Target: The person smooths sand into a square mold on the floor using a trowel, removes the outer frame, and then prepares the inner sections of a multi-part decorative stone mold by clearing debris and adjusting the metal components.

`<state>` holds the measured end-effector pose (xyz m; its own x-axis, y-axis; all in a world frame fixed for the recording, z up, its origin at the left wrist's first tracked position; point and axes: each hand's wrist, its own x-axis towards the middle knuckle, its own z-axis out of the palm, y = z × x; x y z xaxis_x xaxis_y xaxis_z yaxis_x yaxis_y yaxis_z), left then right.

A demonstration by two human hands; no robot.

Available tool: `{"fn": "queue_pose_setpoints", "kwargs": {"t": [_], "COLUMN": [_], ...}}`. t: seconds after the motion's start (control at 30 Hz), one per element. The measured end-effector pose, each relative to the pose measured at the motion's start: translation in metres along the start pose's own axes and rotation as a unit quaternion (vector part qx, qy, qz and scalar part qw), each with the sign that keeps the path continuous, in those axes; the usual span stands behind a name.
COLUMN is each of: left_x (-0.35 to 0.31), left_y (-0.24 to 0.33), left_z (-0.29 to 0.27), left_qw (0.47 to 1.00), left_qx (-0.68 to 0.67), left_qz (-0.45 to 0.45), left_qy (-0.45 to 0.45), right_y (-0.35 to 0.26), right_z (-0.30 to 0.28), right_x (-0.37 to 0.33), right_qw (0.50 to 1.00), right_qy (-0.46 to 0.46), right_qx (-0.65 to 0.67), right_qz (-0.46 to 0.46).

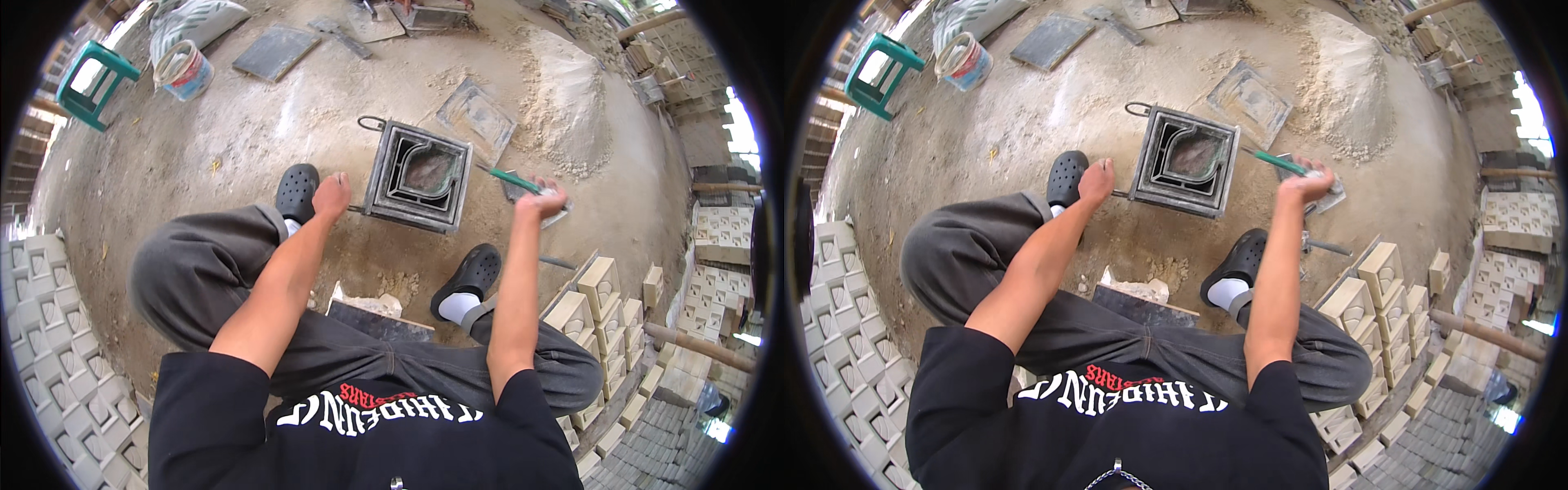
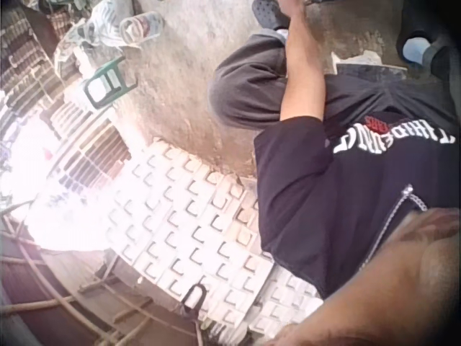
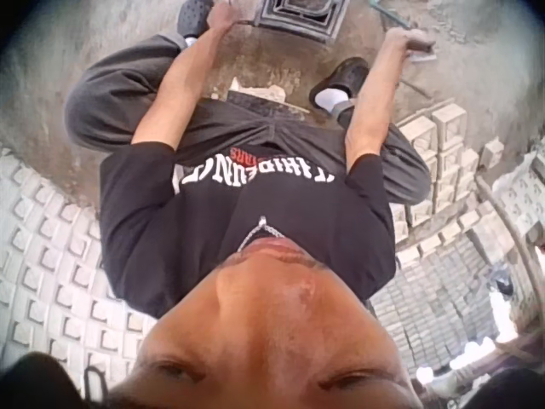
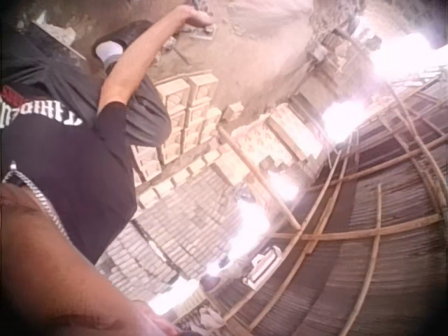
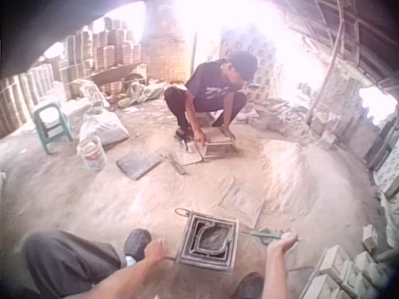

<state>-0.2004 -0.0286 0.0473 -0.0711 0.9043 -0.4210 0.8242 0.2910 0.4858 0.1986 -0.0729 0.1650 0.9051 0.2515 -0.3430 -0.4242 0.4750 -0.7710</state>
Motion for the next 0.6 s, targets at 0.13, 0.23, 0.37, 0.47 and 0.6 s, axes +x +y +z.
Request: {"fn": "queue_pose_setpoints", "kwargs": {"t": [0.13,0.23,0.37,0.47,0.6], "left_x": [0.009,0.021,0.0,-0.012,-0.009], "left_y": [-0.038,-0.068,-0.041,-0.05,-0.02], "left_z": [0.013,0.013,0.039,0.04,0.067], "left_qw": [0.999,0.999,0.916,0.848,0.792], "left_qx": [-0.013,-0.026,-0.297,-0.425,-0.517], "left_qz": [-0.029,-0.041,-0.218,-0.28,-0.277], "left_qy": [-0.015,-0.018,-0.16,-0.146,-0.169], "right_y": [-0.014,0.006,0.027,0.054,0.051], "right_z": [-0.094,-0.139,-0.205,-0.223,-0.268], "right_x": [0.085,0.088,0.096,0.06,0.097], "right_qw": [0.985,0.933,0.931,0.909,0.901], "right_qy": [0.166,0.311,0.3,0.331,0.31], "right_qx": [0.008,0.076,0.094,0.109,0.04], "right_qz": [0.055,0.166,0.183,0.229,0.301]}}
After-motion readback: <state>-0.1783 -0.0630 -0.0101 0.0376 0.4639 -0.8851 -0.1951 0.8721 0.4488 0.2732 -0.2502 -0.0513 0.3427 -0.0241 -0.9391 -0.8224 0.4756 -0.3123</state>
